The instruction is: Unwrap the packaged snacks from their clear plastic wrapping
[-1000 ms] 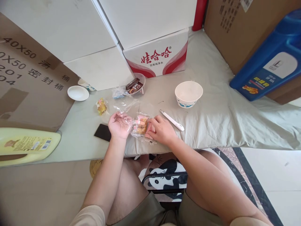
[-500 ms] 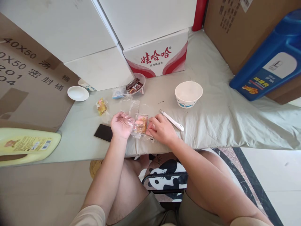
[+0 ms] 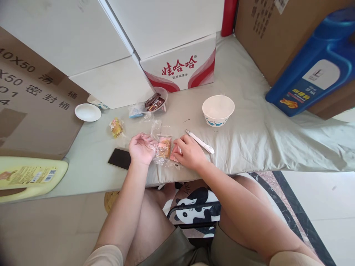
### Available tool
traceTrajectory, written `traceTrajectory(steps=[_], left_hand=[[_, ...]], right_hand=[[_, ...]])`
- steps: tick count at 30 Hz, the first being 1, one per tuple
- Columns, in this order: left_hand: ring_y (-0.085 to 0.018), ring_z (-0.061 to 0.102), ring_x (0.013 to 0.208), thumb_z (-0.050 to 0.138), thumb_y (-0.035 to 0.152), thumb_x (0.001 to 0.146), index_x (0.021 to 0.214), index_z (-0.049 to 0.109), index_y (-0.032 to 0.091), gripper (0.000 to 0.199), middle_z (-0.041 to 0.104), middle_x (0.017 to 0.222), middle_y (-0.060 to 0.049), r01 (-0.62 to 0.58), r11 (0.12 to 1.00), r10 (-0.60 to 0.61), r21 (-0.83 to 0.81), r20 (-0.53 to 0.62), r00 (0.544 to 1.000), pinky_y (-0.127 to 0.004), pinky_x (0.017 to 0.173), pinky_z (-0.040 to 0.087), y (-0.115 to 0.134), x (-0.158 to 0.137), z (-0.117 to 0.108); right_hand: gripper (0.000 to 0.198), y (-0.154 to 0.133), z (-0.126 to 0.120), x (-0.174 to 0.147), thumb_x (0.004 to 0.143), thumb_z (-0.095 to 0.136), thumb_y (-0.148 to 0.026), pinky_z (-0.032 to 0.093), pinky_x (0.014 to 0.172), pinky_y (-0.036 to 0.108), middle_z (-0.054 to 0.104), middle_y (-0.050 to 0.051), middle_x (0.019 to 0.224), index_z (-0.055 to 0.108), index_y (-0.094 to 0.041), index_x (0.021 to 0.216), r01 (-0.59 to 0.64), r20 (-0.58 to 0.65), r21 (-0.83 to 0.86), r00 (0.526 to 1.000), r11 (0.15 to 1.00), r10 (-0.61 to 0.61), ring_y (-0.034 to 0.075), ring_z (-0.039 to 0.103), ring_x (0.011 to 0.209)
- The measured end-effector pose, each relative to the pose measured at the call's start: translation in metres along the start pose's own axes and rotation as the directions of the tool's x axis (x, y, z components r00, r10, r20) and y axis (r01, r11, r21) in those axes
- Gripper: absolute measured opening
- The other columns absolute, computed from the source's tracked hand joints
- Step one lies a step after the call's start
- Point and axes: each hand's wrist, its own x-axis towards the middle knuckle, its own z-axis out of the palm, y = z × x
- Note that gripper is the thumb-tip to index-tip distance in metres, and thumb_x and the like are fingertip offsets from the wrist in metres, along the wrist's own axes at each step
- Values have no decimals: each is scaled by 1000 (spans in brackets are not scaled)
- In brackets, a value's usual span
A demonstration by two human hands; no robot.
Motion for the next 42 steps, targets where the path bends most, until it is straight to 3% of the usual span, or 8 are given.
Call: traceTrajectory(steps=[13,19,25,28,32,36,42], left_hand=[[-7,47,46,49,16,82,63,50,17,19,47,54,4,32,999,-32,13,-7,999,-21,49,38,-3,1,0],[-7,46,45,49,17,82,62,49,17,21,46,54,4,34,999,-34,10,-14,999,-21,49,37,-2,1,1],[-6,46,45,49,17,81,62,47,17,20,46,54,5,1,1000,-2,-25,-15,1000,-21,50,37,5,3,-4],[-7,45,44,47,17,82,61,46,17,21,45,53,5,-6,998,4,-68,-29,1000,-21,49,37,8,3,-6],[-7,45,44,45,17,82,60,45,17,22,44,52,5,1,996,-3,-85,-31,1000,-21,48,36,8,3,-7],[-7,45,43,45,16,82,60,45,17,22,45,52,5,10,995,-12,-103,-26,1000,-21,49,36,8,2,-7],[-6,44,43,47,16,82,61,46,17,21,44,52,5,24,995,-26,-93,-21,999,-20,49,36,7,0,-6]], right_hand=[[25,1,-1,-1,85,57,-23,49,81,38,58,11,101,63,-18,109,13,-5,6,1000,1000,-13,24,57,90],[24,0,-1,0,83,60,-23,46,90,44,60,11,102,65,-19,106,36,-115,-81,992,996,-45,28,54,97],[26,0,-4,0,82,60,-19,52,80,38,59,8,99,63,-21,107,38,-144,96,989,995,-24,22,60,90],[22,2,-14,0,81,63,-21,53,80,37,59,6,93,62,-23,103,58,-260,145,965,988,-18,22,61,91],[20,13,-34,1,79,64,-23,52,86,42,59,5,87,60,-25,98,-130,-466,108,869,986,166,25,59,99],[22,31,-45,1,77,60,-23,52,83,42,59,8,99,59,-22,98,-349,-483,135,794,927,369,24,59,93],[19,47,-38,2,86,50,-27,47,89,45,61,12,108,60,-21,100,-380,-440,55,821,924,364,28,59,104]])
